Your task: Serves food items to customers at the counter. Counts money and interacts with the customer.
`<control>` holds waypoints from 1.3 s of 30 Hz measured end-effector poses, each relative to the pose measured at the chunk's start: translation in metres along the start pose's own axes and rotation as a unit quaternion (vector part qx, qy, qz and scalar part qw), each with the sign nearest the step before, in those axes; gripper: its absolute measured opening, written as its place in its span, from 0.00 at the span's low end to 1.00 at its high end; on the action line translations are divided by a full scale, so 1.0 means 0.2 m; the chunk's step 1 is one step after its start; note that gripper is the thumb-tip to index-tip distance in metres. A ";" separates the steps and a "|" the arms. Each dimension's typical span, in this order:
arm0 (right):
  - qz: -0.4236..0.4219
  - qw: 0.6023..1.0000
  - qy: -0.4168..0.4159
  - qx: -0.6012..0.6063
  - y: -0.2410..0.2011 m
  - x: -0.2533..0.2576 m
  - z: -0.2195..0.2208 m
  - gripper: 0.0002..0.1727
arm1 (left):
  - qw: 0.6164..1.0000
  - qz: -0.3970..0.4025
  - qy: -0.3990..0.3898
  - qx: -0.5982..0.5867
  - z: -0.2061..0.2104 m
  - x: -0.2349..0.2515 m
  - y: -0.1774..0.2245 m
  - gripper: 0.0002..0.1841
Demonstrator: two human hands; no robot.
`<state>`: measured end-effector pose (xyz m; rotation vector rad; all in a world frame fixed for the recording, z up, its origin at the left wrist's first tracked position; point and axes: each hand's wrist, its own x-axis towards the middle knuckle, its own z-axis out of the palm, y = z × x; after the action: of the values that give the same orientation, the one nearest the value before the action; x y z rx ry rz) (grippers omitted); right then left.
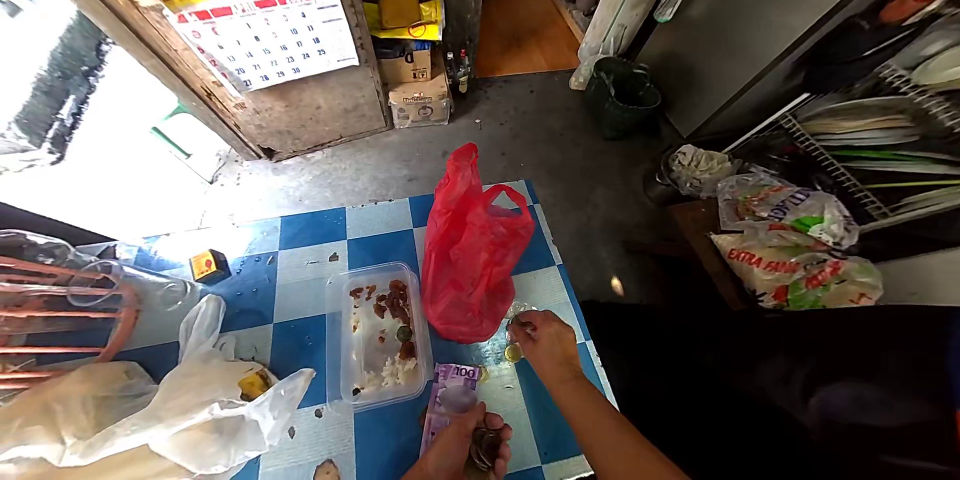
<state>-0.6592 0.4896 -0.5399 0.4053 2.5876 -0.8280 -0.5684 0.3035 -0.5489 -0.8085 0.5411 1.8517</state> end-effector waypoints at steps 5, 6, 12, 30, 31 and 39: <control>-0.020 0.999 0.043 -0.005 0.03 -0.04 -0.04 0.17 | 0.999 0.009 0.022 -0.026 0.02 0.00 0.01 0.26; -0.062 0.994 0.089 -0.003 0.05 -0.08 -0.03 0.16 | 0.999 0.012 0.022 -0.030 0.03 0.00 0.01 0.26; -0.203 0.972 0.039 0.110 0.12 -0.44 0.01 0.16 | 0.998 0.034 0.040 -0.043 0.09 0.02 0.04 0.26; 0.067 0.948 -0.026 0.309 0.15 -0.10 -0.07 0.05 | 0.998 0.000 0.053 -0.016 0.05 0.00 0.03 0.28; 0.085 0.937 -0.024 0.337 0.15 -0.11 -0.06 0.05 | 0.999 0.003 0.051 -0.015 0.05 -0.01 0.03 0.27; 0.092 0.986 -0.131 -0.046 0.03 -0.12 0.04 0.28 | 0.999 -0.002 0.047 -0.022 0.05 -0.01 0.04 0.28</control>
<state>-0.6340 0.4852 -0.5381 0.4654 2.2949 -0.6482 -0.5782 0.3064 -0.5410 -0.9300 0.5591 1.8336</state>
